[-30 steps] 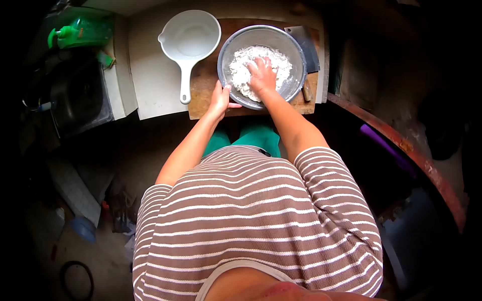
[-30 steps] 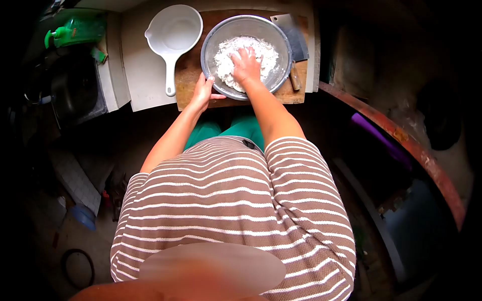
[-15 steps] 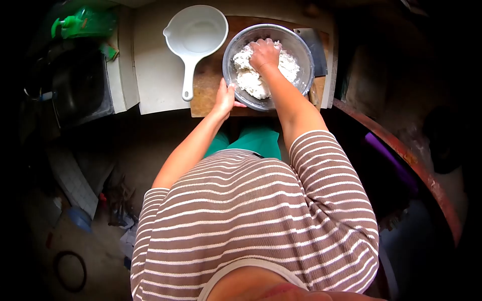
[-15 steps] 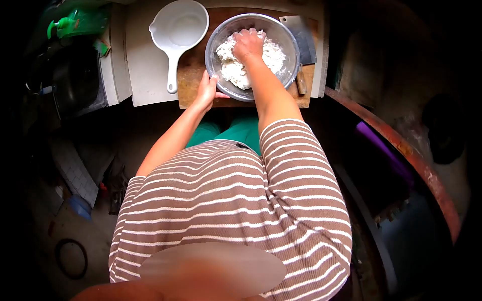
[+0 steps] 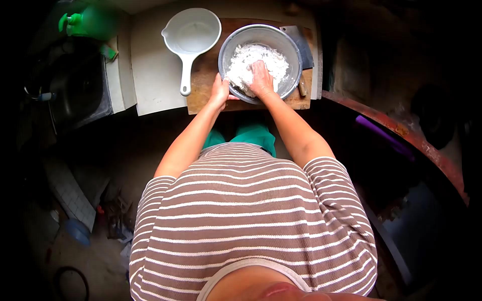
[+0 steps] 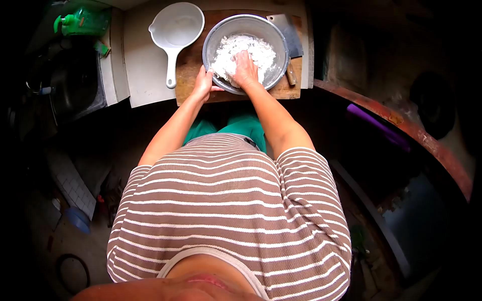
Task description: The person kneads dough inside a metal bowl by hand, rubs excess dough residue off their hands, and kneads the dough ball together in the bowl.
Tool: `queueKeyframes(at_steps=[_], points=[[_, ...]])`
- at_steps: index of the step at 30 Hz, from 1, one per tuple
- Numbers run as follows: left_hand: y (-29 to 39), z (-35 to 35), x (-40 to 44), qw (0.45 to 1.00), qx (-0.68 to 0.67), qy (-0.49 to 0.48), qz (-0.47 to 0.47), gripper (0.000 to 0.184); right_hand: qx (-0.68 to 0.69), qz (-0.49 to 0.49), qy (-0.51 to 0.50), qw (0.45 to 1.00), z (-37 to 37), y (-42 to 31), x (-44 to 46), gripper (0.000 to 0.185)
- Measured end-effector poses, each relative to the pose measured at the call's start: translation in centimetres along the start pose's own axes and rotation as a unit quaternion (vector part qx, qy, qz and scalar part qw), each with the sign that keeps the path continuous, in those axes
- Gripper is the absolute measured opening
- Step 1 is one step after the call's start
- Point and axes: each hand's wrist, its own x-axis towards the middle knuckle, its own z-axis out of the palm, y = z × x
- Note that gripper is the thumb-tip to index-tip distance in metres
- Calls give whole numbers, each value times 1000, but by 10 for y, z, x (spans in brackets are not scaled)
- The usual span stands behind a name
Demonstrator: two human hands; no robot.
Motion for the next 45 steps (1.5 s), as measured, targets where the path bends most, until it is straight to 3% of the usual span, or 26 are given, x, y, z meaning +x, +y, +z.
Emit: queueKeyframes(at_steps=[2,5,8,11,17,20,24,27,29,31,33,34,35,37,39,45], points=[[2,-1,-1,1000,14,-12,-18,39,17,26,121,992,22,5,-5,32],[8,3,-6,999,25,-2,-29,39,-58,32,59,996,13,-10,7,26],[6,3,-4,999,31,0,-32,39,-118,39,101,987,33,0,28,26],[8,4,-3,999,35,-3,-29,39,-158,54,47,985,31,0,48,25],[11,7,-6,999,19,-7,-31,39,-130,6,120,984,40,12,76,19],[9,8,-6,999,26,-1,-22,38,-141,8,51,989,30,9,88,20],[6,10,-4,998,52,27,-20,38,-133,-7,72,988,30,11,88,20],[8,12,1,997,65,38,2,38,-116,-28,35,992,12,12,94,23],[2,11,-1,999,37,36,-10,37,5,24,-87,996,-2,21,86,24],[0,12,0,997,49,58,3,37,73,1,-127,989,-44,24,65,23],[5,16,-5,996,52,67,-4,37,151,-171,-131,965,-50,46,47,33],[4,16,-4,997,48,64,-7,36,154,-162,-216,950,-63,42,36,33],[4,15,-2,997,48,63,-5,36,89,-210,-244,943,-76,38,25,25],[1,14,1,998,38,58,-8,38,10,-250,-167,954,-56,39,4,19],[-3,14,2,997,34,67,3,36,-33,-233,-175,956,-49,30,-12,23],[3,16,-5,997,49,62,-3,38,-159,-254,-69,952,-21,12,-15,18]])
